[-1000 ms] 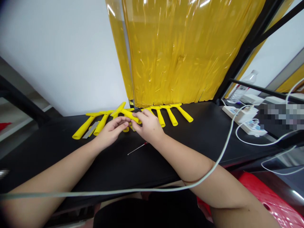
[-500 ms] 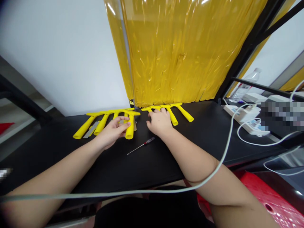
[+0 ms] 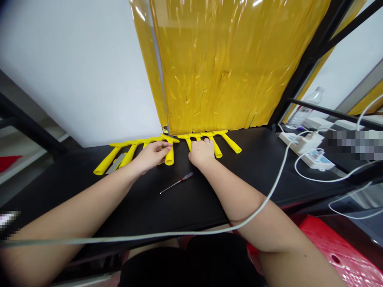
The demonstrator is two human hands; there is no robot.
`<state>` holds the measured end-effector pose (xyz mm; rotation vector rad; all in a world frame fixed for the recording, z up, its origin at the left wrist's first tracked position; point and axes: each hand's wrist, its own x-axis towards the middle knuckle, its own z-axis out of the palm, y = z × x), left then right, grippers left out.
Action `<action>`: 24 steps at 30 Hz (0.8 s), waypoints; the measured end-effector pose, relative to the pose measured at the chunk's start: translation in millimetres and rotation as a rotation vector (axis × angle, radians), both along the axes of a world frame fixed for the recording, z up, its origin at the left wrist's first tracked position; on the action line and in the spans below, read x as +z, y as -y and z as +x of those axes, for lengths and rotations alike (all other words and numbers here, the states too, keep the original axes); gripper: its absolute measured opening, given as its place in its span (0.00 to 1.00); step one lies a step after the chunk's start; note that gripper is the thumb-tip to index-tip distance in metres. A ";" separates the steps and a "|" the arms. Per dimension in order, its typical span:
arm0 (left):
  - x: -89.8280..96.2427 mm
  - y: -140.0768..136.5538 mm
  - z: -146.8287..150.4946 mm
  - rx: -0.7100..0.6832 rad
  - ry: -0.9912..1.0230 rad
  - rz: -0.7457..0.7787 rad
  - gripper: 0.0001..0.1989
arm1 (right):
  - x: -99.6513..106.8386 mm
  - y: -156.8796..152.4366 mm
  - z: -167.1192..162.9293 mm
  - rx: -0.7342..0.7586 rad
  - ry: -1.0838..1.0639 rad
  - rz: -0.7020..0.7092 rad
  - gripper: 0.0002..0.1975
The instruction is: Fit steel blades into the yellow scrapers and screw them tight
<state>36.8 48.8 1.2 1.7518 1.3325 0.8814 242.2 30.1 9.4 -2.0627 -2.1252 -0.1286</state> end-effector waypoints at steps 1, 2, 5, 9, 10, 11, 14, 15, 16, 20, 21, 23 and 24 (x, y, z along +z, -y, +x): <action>0.9 -4.4 3.0 0.002 -0.032 0.012 0.15 | -0.4 -0.6 0.3 -0.002 0.000 0.001 0.16; 1.1 -8.5 6.5 0.005 -0.067 0.026 0.15 | -0.9 -1.1 0.7 -0.002 -0.001 0.005 0.17; -1.7 -18.3 18.8 0.012 -0.170 0.055 0.16 | -2.1 -1.8 1.4 0.001 -0.008 0.011 0.17; -6.0 -23.4 32.1 0.001 -0.313 0.145 0.13 | -1.6 -1.5 1.2 0.011 -0.015 0.007 0.18; -5.6 -23.1 33.9 -0.005 -0.349 0.186 0.13 | -1.0 -1.4 1.0 0.011 -0.014 0.004 0.18; -4.5 -22.1 34.9 -0.014 -0.382 0.227 0.13 | -0.4 -1.2 0.8 0.011 -0.012 -0.001 0.18; 0.9 -14.7 34.5 -0.064 -0.459 0.327 0.12 | 1.2 -0.7 0.2 0.009 -0.008 -0.013 0.18; 2.6 -10.9 33.5 -0.088 -0.475 0.346 0.12 | 1.6 -0.5 0.1 0.012 -0.008 -0.014 0.18; 3.7 -6.4 32.3 -0.117 -0.493 0.362 0.12 | 1.8 -0.3 0.1 0.016 -0.009 -0.014 0.18; 2.2 11.2 28.0 -0.223 -0.613 0.468 0.19 | 1.7 0.5 0.0 0.030 -0.005 -0.013 0.19; 0.8 14.1 27.3 -0.232 -0.649 0.499 0.19 | 1.6 0.6 0.1 0.030 -0.003 -0.015 0.19; -2.0 16.8 26.2 -0.232 -0.698 0.531 0.18 | 1.4 1.0 0.4 0.031 0.000 -0.017 0.18; -3.2 16.6 25.6 -0.224 -0.712 0.532 0.18 | 1.4 1.2 0.6 0.029 0.000 -0.019 0.18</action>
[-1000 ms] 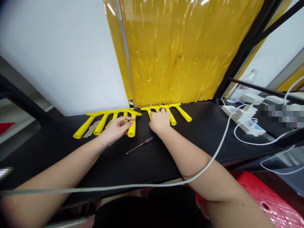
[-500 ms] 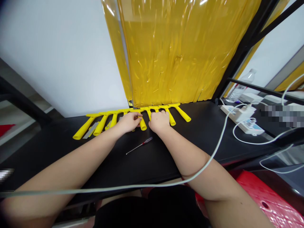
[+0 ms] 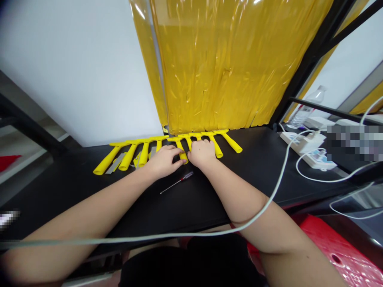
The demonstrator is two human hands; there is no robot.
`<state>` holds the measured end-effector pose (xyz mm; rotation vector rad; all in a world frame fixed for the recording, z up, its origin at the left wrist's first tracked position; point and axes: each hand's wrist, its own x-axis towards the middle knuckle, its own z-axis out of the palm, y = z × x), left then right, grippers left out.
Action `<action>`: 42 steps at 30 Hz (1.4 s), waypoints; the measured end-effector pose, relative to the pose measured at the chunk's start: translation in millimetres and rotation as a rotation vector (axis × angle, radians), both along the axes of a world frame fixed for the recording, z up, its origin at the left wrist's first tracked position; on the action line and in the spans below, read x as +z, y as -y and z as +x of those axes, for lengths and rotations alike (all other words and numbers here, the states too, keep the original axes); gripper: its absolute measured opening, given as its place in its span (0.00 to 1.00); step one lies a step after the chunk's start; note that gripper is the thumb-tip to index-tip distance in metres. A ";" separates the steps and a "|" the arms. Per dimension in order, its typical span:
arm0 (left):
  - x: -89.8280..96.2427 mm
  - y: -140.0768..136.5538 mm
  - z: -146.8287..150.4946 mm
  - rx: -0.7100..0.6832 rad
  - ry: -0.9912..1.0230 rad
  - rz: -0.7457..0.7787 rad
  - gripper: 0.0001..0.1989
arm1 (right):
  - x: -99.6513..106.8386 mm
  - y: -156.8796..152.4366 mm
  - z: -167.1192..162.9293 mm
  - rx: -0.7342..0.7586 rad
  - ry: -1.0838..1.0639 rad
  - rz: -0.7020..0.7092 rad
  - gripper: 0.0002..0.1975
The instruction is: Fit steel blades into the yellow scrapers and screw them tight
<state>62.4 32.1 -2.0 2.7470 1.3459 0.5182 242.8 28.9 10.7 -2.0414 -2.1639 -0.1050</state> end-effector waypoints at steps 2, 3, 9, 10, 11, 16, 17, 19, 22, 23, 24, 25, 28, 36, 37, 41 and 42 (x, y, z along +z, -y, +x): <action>-1.9 -2.1 -1.7 0.019 -0.013 0.007 0.19 | 0.0 0.6 0.6 0.001 -0.003 -0.001 0.19; -2.7 -3.5 -2.8 0.025 -0.017 0.012 0.20 | 0.1 1.0 0.9 0.004 -0.005 -0.001 0.19; -2.9 -4.6 -9.5 0.014 -0.022 0.020 0.23 | -0.6 2.0 3.0 0.025 -0.015 -0.007 0.20; -1.1 -3.8 -10.8 0.014 -0.022 0.024 0.23 | -0.8 2.0 3.6 0.028 -0.016 -0.008 0.21; 1.6 -3.3 -12.7 0.022 -0.018 0.033 0.23 | -1.0 1.9 4.4 0.029 -0.018 -0.008 0.21; 20.6 -12.0 -32.8 0.227 -0.016 0.141 0.20 | -0.6 2.0 7.8 0.058 -0.101 0.079 0.20; 23.2 -15.8 -38.1 0.280 -0.044 0.141 0.20 | -0.5 2.5 7.6 0.107 -0.138 0.108 0.19; 25.2 -23.6 -47.3 0.351 -0.103 0.094 0.22 | -0.6 4.4 5.8 0.255 -0.211 0.144 0.17; 21.8 -32.1 -54.3 0.349 -0.157 0.013 0.24 | -1.7 8.4 0.2 0.430 -0.235 0.123 0.17; 20.2 -33.6 -54.9 0.342 -0.171 -0.005 0.24 | -2.3 9.6 -1.8 0.449 -0.221 0.105 0.17; 18.8 -34.5 -54.8 0.339 -0.187 -0.023 0.24 | -2.9 10.5 -3.5 0.455 -0.203 0.086 0.18; 17.8 -35.0 -54.4 0.337 -0.203 -0.041 0.23 | -3.4 11.1 -4.8 0.458 -0.188 0.067 0.18; 18.0 -34.4 -53.4 0.333 -0.239 -0.089 0.22 | -4.7 10.9 -6.4 0.459 -0.173 0.030 0.18; 23.1 -31.7 -54.0 0.295 -0.275 -0.137 0.22 | -4.6 10.0 -5.6 0.457 -0.200 0.012 0.17; 23.1 -31.5 -53.9 0.292 -0.278 -0.137 0.22 | -4.7 10.2 -5.7 0.458 -0.202 0.011 0.17; 21.0 -31.3 -53.0 0.289 -0.287 -0.128 0.26 | -5.2 10.1 -6.0 0.467 -0.200 0.014 0.17; 20.3 -31.2 -52.6 0.291 -0.290 -0.127 0.26 | -5.4 9.9 -6.1 0.470 -0.200 0.015 0.17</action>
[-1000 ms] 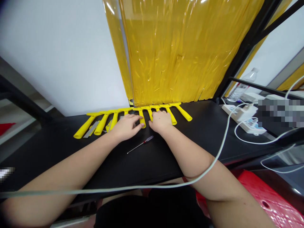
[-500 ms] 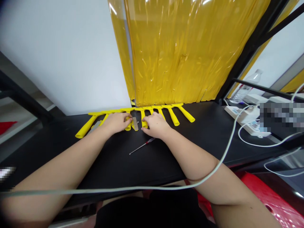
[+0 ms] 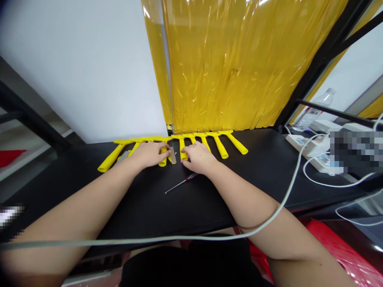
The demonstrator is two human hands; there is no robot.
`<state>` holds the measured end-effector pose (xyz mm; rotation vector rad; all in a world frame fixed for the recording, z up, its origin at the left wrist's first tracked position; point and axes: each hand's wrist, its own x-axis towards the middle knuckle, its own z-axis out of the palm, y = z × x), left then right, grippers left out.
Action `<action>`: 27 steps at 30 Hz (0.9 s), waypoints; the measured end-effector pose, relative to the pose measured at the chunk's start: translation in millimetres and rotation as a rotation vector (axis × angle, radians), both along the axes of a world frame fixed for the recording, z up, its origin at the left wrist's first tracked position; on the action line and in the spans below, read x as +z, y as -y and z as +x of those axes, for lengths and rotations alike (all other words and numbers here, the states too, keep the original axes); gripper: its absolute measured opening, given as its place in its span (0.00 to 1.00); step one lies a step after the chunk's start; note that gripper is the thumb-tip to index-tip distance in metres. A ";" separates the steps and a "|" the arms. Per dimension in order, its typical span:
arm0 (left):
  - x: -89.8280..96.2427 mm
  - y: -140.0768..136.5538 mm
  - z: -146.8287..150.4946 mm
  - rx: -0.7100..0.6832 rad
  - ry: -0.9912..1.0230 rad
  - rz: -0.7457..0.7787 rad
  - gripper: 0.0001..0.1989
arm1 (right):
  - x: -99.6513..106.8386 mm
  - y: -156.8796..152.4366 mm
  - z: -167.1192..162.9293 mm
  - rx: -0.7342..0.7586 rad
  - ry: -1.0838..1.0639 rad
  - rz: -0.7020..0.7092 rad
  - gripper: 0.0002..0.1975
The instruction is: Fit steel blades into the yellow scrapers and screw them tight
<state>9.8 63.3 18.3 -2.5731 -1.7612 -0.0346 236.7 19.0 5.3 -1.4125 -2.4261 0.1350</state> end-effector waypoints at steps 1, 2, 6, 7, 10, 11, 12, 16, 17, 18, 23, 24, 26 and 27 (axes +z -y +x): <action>-0.6 0.2 0.5 0.003 -0.004 0.000 0.27 | -0.2 -0.2 -0.1 0.003 -0.001 0.000 0.16; -1.0 0.6 1.2 0.008 -0.008 0.001 0.26 | -0.4 -0.5 -0.2 0.004 -0.002 0.000 0.16; 3.6 3.4 4.4 0.039 -0.024 0.002 0.25 | -1.3 -1.1 0.0 0.001 0.001 -0.002 0.17; 6.7 4.4 5.1 0.049 -0.030 -0.003 0.24 | -1.5 -1.2 0.2 0.001 0.002 -0.001 0.17; 20.7 8.1 4.9 0.083 -0.056 -0.031 0.21 | -1.9 -1.6 0.7 0.008 0.004 0.006 0.16; 26.6 9.6 3.8 0.093 -0.066 -0.045 0.20 | -2.0 -1.7 0.8 0.012 0.005 0.007 0.16; 33.1 11.3 2.0 0.098 -0.074 -0.063 0.18 | -2.1 -1.9 0.9 0.015 0.007 0.007 0.15; 63.6 18.7 -12.3 0.133 -0.062 -0.102 0.15 | -2.8 -2.0 1.1 0.029 0.007 0.018 0.15; 71.7 20.5 -16.8 0.133 -0.049 -0.070 0.16 | -3.0 -2.0 1.4 0.031 0.006 0.023 0.15; 79.4 22.4 -21.1 0.124 -0.022 -0.038 0.17 | -3.1 -1.9 2.0 0.032 0.004 0.030 0.15; 90.5 34.2 -27.0 -0.012 0.493 0.067 0.15 | -1.0 -2.0 6.2 0.037 -0.119 0.079 0.15; 84.4 37.5 -24.1 -0.037 0.632 0.075 0.15 | 0.0 -2.2 6.9 0.037 -0.183 0.095 0.14; 65.1 45.2 -16.1 -0.063 0.892 0.072 0.16 | 2.2 -2.4 7.5 0.020 -0.341 0.105 0.09; 53.3 49.2 -11.9 -0.057 0.980 0.052 0.17 | 3.5 -2.2 7.5 0.006 -0.417 0.091 0.08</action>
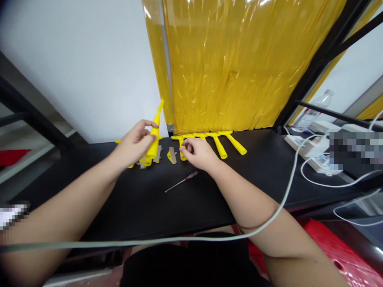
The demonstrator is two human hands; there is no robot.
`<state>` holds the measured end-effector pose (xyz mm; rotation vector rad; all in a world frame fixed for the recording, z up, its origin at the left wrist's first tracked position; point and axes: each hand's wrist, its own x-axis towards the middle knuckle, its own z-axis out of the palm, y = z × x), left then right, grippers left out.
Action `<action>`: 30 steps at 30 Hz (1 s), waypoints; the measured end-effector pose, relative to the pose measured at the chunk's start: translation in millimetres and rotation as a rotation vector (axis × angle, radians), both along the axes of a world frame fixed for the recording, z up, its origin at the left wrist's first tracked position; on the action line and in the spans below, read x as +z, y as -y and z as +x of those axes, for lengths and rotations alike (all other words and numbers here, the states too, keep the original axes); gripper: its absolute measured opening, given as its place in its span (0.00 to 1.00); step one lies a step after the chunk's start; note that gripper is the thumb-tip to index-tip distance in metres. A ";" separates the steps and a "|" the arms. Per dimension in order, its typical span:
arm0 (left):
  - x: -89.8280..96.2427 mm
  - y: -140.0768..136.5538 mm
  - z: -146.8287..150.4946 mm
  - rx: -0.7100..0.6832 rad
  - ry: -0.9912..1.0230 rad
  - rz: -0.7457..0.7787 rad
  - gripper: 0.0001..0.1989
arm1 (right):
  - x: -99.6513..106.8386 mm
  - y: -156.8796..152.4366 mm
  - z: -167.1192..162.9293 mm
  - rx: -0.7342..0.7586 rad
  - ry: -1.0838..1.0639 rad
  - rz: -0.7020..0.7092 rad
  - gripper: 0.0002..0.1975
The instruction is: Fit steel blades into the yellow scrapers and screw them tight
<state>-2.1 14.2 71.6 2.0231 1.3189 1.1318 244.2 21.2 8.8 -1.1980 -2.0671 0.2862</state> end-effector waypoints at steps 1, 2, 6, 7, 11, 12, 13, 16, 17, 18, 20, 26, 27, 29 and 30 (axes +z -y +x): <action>-11.9 3.8 3.5 -0.036 0.057 -0.049 0.19 | 1.5 0.5 0.0 -0.001 -0.052 -0.025 0.07; -23.2 7.2 6.1 -0.073 0.109 -0.093 0.21 | 3.1 1.5 0.1 0.010 -0.070 -0.045 0.07; -50.2 14.5 4.5 -0.147 0.426 -0.315 0.24 | 10.0 9.8 2.3 0.265 0.142 -0.061 0.04; -52.2 14.7 2.1 -0.182 0.513 -0.368 0.26 | 11.4 12.6 3.1 0.357 0.205 -0.089 0.04; -52.1 13.2 -5.5 -0.314 0.725 -0.472 0.29 | 13.3 22.8 3.3 0.538 0.380 -0.331 0.12; -51.8 13.1 -6.2 -0.329 0.748 -0.490 0.29 | 13.1 24.8 2.5 0.532 0.414 -0.364 0.13; -51.6 13.1 -6.4 -0.336 0.771 -0.507 0.29 | 12.9 26.7 1.5 0.515 0.442 -0.377 0.12; -51.4 13.6 -6.0 -0.335 0.827 -0.523 0.31 | 14.1 31.8 -0.3 0.451 0.494 -0.376 0.10; -51.2 13.5 -6.1 -0.335 0.839 -0.515 0.32 | 15.5 33.3 0.3 0.421 0.512 -0.391 0.09; -50.8 13.1 -6.4 -0.339 0.848 -0.502 0.31 | 17.3 34.6 1.8 0.385 0.534 -0.416 0.09; -49.8 11.5 -7.6 -0.354 0.849 -0.477 0.28 | 21.7 36.3 6.6 0.309 0.584 -0.484 0.09; -50.4 5.2 -10.2 -0.304 0.826 -0.456 0.21 | 23.8 32.9 11.2 0.284 0.499 -0.262 0.07; -51.3 4.5 -10.2 -0.293 0.818 -0.458 0.20 | 20.9 31.3 7.1 0.276 0.472 -0.140 0.10; -52.9 3.6 -9.9 -0.283 0.803 -0.459 0.20 | 12.8 27.2 -4.4 0.222 0.468 0.057 0.14; -53.6 3.2 -9.7 -0.281 0.797 -0.458 0.20 | 7.9 24.6 -10.9 0.189 0.487 0.110 0.16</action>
